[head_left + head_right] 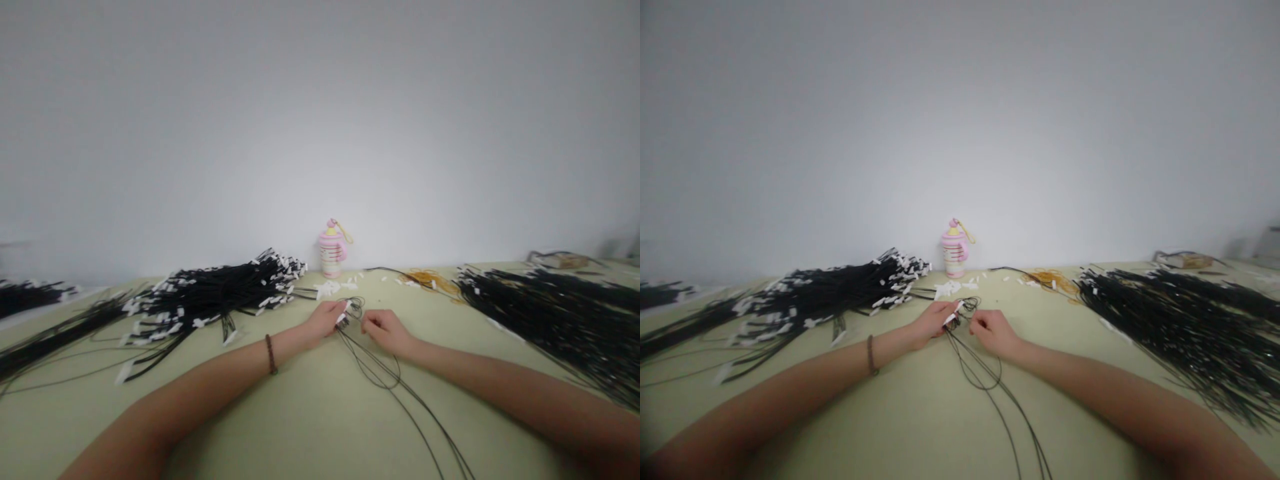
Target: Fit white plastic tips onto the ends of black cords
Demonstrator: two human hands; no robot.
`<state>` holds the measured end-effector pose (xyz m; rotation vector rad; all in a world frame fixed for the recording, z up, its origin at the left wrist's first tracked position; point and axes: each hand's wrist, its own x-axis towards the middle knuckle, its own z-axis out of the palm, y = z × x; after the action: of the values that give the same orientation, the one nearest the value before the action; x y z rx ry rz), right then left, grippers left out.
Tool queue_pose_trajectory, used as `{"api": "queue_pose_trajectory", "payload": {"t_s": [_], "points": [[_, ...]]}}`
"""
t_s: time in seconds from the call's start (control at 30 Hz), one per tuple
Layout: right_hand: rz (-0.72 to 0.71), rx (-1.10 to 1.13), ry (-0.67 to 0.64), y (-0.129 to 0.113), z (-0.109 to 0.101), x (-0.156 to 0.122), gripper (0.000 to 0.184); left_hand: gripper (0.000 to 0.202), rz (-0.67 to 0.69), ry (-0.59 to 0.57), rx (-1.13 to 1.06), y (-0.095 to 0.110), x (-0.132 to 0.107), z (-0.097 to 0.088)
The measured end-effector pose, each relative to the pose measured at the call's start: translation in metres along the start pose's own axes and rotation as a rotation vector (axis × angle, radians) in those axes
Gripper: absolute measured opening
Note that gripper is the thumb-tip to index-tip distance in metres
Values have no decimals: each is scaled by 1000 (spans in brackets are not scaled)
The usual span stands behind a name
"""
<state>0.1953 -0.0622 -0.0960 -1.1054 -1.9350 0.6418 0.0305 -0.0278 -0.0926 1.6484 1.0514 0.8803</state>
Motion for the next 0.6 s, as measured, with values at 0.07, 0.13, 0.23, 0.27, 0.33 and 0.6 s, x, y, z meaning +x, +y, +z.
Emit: {"api": "queue_pose_trajectory", "payload": {"t_s": [0.07, 0.13, 0.23, 0.27, 0.33, 0.6], "points": [[10, -11, 9, 3, -1, 2, 19, 43, -5, -6, -3, 2, -1, 0], [31, -12, 23, 5, -2, 5, 20, 42, -5, -14, -7, 3, -1, 1], [58, -2, 31, 7, -2, 8, 22, 42, -9, -14, -6, 3, -1, 1], [62, 4, 19, 7, -2, 8, 23, 43, -12, -12, -3, 3, 0, 1], [60, 13, -31, 7, -1, 9, 21, 44, -16, -8, 1, 2, 0, 1], [13, -19, -141, 3, 3, 5, 34, 43, -9, -6, 4, 5, -2, 1]]}}
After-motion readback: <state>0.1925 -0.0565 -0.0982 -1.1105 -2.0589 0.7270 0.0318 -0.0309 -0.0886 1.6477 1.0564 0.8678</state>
